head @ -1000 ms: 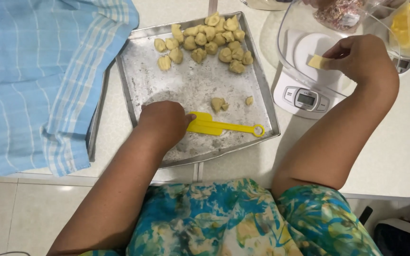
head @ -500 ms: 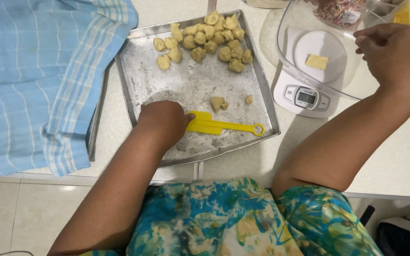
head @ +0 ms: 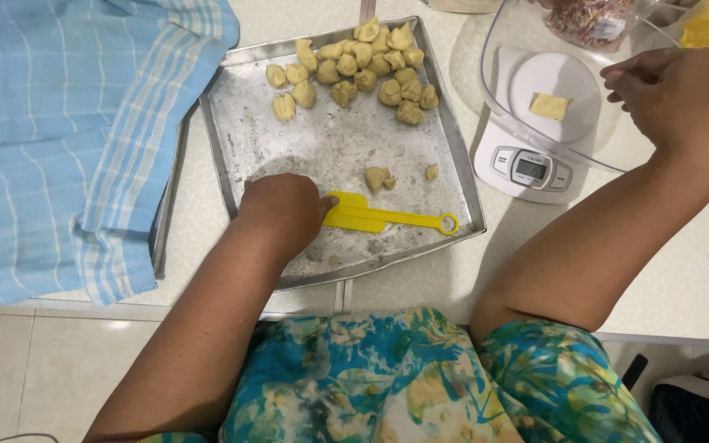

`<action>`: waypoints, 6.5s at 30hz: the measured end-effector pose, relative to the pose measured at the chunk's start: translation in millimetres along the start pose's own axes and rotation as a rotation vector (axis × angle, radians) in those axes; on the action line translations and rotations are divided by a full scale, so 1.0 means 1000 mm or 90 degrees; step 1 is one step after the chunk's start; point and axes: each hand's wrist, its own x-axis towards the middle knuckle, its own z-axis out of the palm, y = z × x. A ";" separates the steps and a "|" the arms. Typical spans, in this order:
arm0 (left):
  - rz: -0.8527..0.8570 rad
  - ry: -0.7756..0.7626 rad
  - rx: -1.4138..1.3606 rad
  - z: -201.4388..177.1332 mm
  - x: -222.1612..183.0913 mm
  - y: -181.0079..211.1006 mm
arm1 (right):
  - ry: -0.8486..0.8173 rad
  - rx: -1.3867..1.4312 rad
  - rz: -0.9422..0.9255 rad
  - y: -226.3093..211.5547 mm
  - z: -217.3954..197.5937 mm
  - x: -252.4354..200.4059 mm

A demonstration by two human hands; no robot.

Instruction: The person is weighing small portions of dough on a digital scale and then shaping them by hand on a metal tray.

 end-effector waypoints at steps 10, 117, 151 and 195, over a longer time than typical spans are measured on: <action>-0.001 -0.004 -0.005 -0.002 -0.004 0.000 | -0.008 0.009 0.017 -0.006 0.000 -0.001; 0.042 0.182 -0.004 0.046 0.030 -0.047 | -0.272 -0.275 -0.380 -0.182 0.148 -0.100; -0.045 0.096 0.025 0.034 0.035 -0.018 | -0.232 0.647 -0.052 -0.163 0.152 -0.086; -0.003 0.189 0.099 0.027 0.000 -0.020 | -0.510 0.315 -0.114 -0.189 0.124 -0.095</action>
